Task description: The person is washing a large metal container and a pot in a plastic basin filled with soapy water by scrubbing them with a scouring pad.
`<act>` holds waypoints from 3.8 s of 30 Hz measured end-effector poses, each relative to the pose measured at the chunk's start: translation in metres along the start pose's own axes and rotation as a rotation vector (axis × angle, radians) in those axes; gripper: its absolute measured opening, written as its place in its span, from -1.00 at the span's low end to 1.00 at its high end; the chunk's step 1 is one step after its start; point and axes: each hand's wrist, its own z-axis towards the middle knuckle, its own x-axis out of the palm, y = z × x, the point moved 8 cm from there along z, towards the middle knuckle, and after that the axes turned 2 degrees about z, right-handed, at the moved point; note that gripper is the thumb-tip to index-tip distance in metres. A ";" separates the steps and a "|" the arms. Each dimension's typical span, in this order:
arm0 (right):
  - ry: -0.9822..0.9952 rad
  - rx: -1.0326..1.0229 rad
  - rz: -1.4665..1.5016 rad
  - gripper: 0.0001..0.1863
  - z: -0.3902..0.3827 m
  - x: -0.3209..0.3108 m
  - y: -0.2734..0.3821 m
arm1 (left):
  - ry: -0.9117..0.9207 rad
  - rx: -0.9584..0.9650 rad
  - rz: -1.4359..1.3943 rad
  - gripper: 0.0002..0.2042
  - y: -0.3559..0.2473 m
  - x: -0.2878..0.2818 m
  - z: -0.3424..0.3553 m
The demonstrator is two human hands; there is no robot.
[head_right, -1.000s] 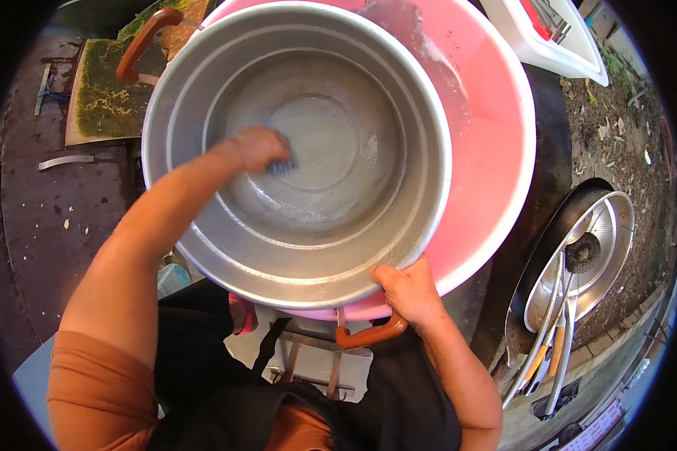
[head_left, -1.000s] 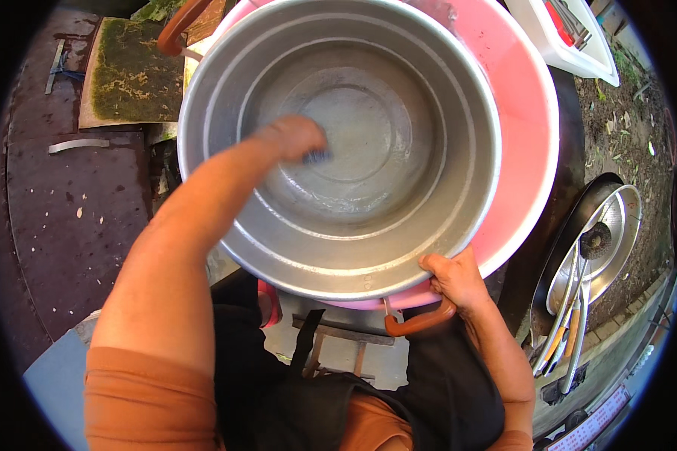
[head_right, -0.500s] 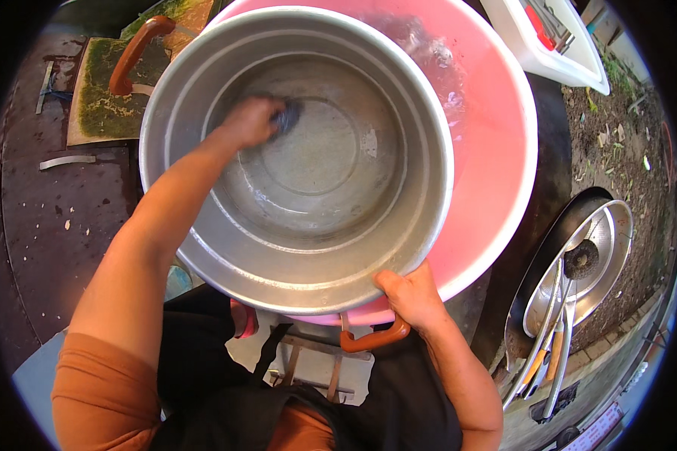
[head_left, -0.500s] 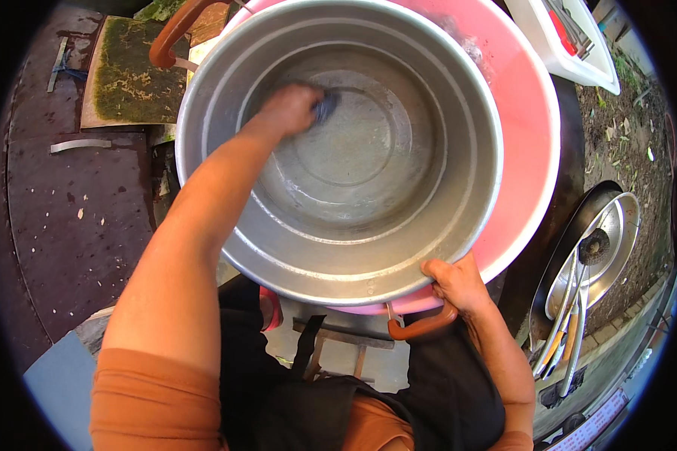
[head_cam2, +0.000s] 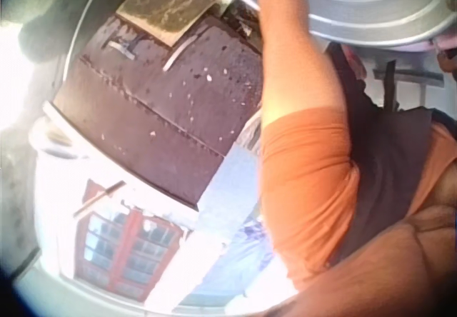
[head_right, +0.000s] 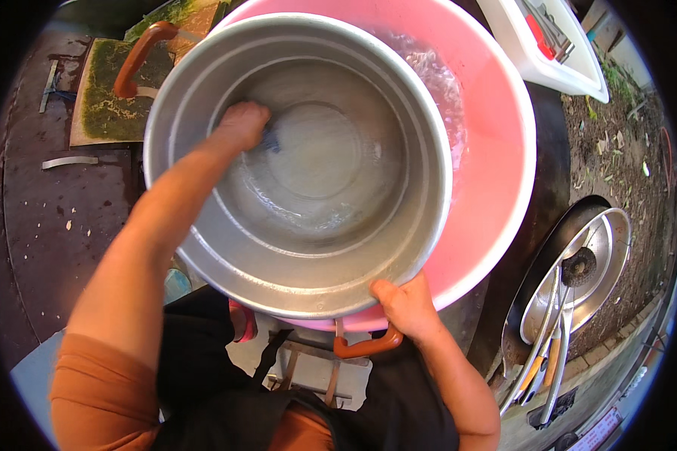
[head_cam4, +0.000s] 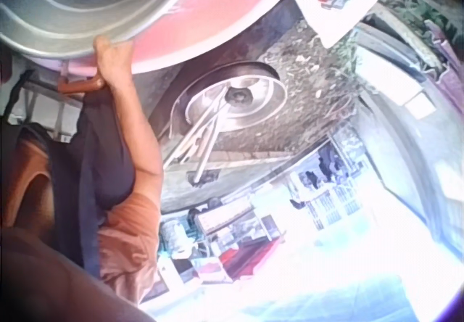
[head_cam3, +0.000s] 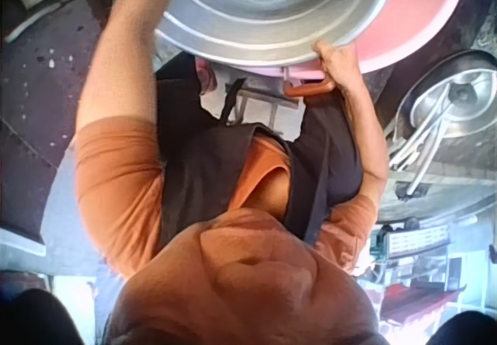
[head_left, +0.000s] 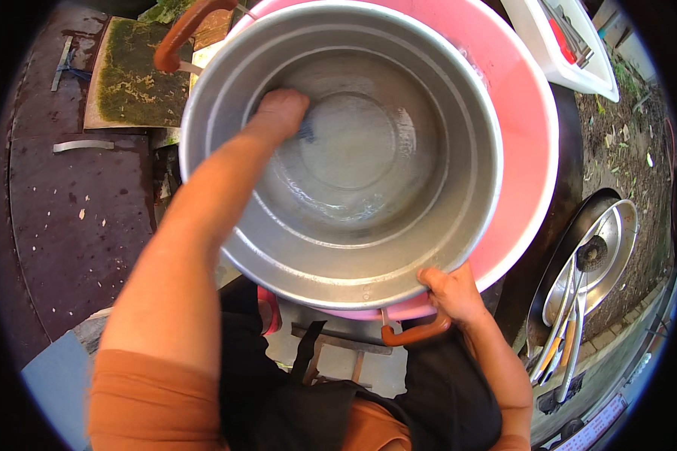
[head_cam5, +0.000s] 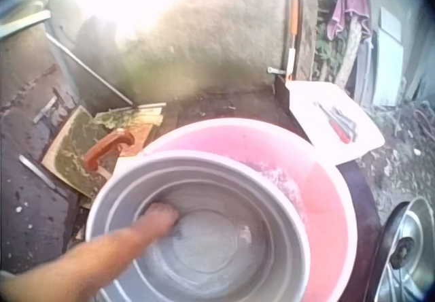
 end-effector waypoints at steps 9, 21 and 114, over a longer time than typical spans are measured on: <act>-0.043 0.067 0.003 -0.69 -0.004 -0.006 -0.007 | -0.684 -0.413 -0.619 -0.80 -0.054 -0.027 0.050; -0.015 0.081 0.033 -0.76 -0.004 -0.005 -0.004 | 0.492 0.650 0.136 -0.85 -0.118 0.103 -0.090; -0.448 -0.735 -0.057 -0.54 0.001 -0.014 0.103 | 0.544 0.615 -0.397 -0.72 -0.110 0.100 -0.146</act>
